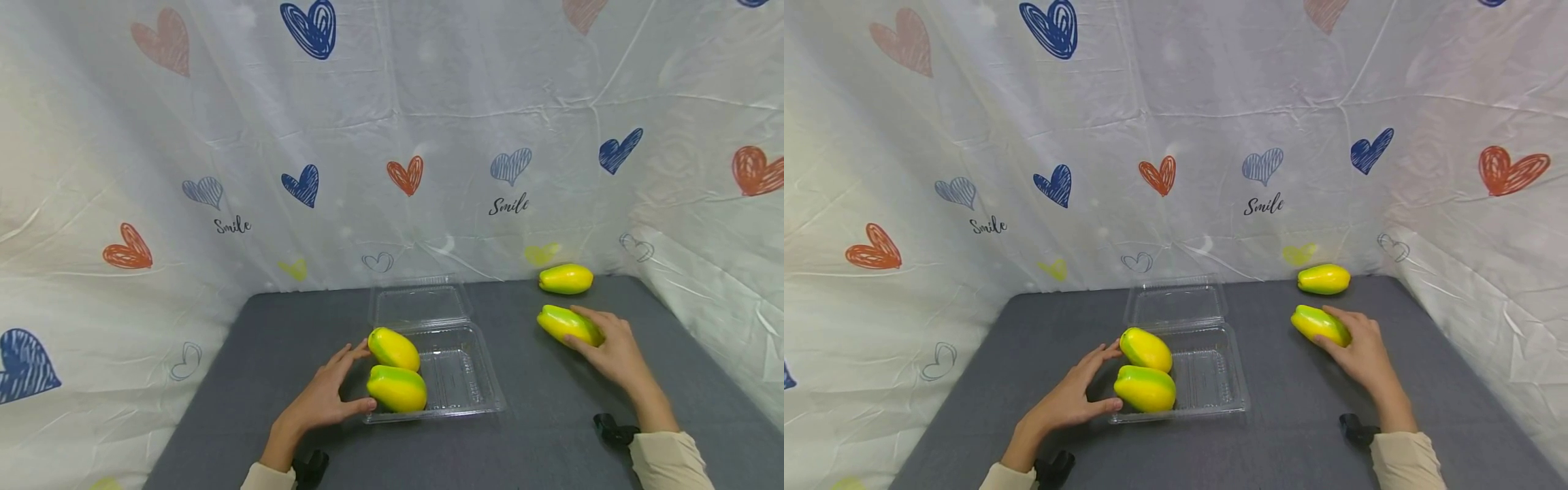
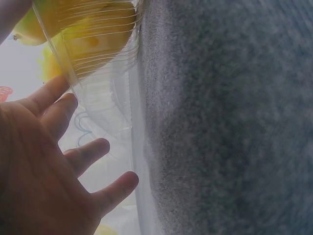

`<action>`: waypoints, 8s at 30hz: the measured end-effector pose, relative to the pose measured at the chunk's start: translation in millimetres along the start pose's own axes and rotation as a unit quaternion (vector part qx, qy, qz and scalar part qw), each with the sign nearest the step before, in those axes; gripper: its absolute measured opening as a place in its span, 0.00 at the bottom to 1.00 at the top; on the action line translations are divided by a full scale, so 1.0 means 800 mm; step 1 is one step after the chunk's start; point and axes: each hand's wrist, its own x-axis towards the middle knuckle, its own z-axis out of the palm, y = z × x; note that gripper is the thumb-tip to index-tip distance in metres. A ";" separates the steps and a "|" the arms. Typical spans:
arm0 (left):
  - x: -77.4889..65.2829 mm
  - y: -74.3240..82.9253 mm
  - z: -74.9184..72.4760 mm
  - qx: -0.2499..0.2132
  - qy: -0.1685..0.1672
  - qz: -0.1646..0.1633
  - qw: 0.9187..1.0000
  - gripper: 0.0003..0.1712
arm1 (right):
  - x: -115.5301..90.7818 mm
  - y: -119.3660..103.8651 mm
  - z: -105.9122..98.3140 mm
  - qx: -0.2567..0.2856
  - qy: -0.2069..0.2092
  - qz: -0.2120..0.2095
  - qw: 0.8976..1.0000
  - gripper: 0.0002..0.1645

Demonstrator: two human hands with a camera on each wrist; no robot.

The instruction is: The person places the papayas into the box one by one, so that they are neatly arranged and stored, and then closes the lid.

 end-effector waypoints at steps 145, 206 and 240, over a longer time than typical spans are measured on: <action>-0.004 0.001 -0.001 -0.007 -0.012 -0.003 1.000 0.48 | 0.004 -0.187 0.121 0.110 -0.049 -0.095 0.988 0.39; -0.003 0.002 -0.002 -0.009 -0.011 -0.007 1.000 0.48 | 0.034 -0.033 0.064 -0.009 0.030 0.032 0.999 0.34; -0.003 0.001 -0.002 -0.011 -0.013 -0.004 1.000 0.47 | 0.091 0.049 0.013 -0.114 -0.014 0.050 0.992 0.40</action>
